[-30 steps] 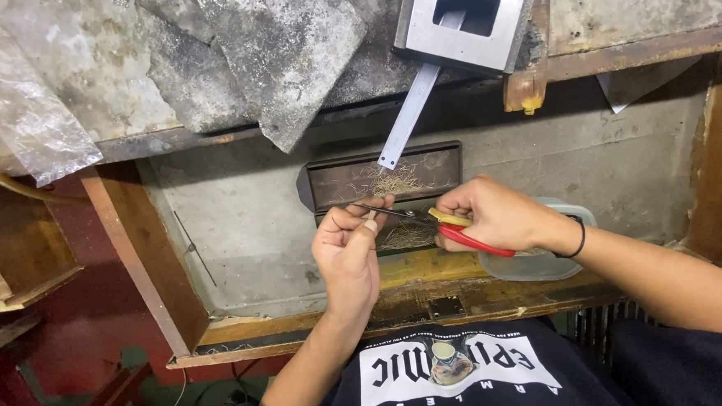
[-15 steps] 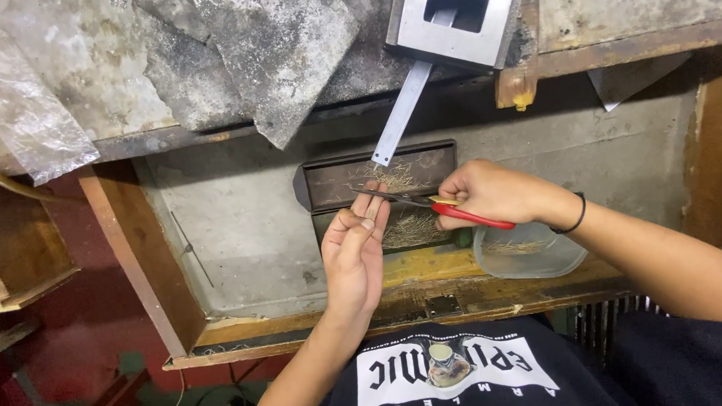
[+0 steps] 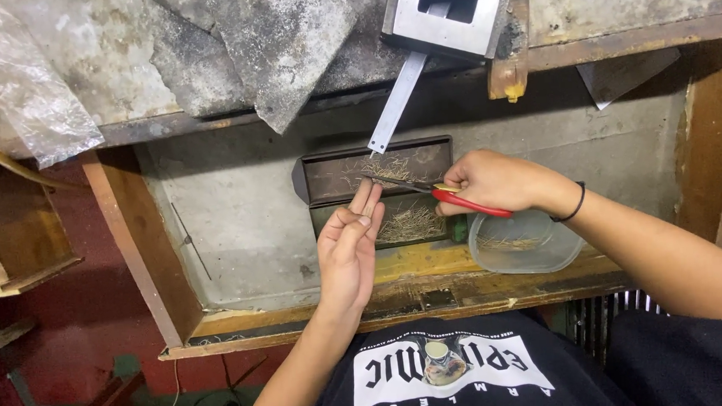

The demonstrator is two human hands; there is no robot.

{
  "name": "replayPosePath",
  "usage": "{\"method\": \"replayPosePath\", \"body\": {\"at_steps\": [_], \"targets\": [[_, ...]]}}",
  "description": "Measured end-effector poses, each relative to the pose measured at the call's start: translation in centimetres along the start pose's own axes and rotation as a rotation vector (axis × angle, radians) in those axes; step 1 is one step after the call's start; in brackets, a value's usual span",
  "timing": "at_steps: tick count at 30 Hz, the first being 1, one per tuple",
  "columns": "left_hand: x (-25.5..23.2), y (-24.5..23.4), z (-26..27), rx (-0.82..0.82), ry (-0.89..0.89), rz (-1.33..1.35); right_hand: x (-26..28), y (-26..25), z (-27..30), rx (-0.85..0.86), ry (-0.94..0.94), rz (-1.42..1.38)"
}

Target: Measuring thin metal wire with a caliper and cutting it into small segments using snips at a jewelry workbench.

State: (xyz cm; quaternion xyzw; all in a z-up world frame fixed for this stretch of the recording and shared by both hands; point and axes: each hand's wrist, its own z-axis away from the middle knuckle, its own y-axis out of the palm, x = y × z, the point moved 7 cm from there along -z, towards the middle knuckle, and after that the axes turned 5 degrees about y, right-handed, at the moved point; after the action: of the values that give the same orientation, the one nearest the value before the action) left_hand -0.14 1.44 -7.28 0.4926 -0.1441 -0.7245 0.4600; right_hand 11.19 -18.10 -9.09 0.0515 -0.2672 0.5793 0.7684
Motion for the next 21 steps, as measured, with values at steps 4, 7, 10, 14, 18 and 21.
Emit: {"method": "replayPosePath", "body": {"at_steps": [4,7,10,14,18,21], "targets": [[-1.0,0.4,0.6,0.013,0.025,-0.059,0.0,-0.7,1.1,-0.016,0.003,0.025],[-1.8,0.0,0.8,0.005,0.081,-0.184,1.6,-2.7,4.1,-0.081,0.028,0.146],[-3.5,-0.5,1.0,0.033,0.211,-0.533,1.9,-4.9,6.9,-0.220,0.041,0.287],[-5.7,1.0,2.0,0.070,0.290,-0.775,1.1,-5.4,8.9,-0.377,-0.121,0.487],[-5.7,1.7,2.2,0.112,0.269,-0.908,-0.7,-6.0,9.6,-0.458,-0.112,0.575],[-5.7,3.2,2.5,0.216,0.305,-1.189,-1.1,-6.1,10.0,-0.489,-0.086,0.622]]}}
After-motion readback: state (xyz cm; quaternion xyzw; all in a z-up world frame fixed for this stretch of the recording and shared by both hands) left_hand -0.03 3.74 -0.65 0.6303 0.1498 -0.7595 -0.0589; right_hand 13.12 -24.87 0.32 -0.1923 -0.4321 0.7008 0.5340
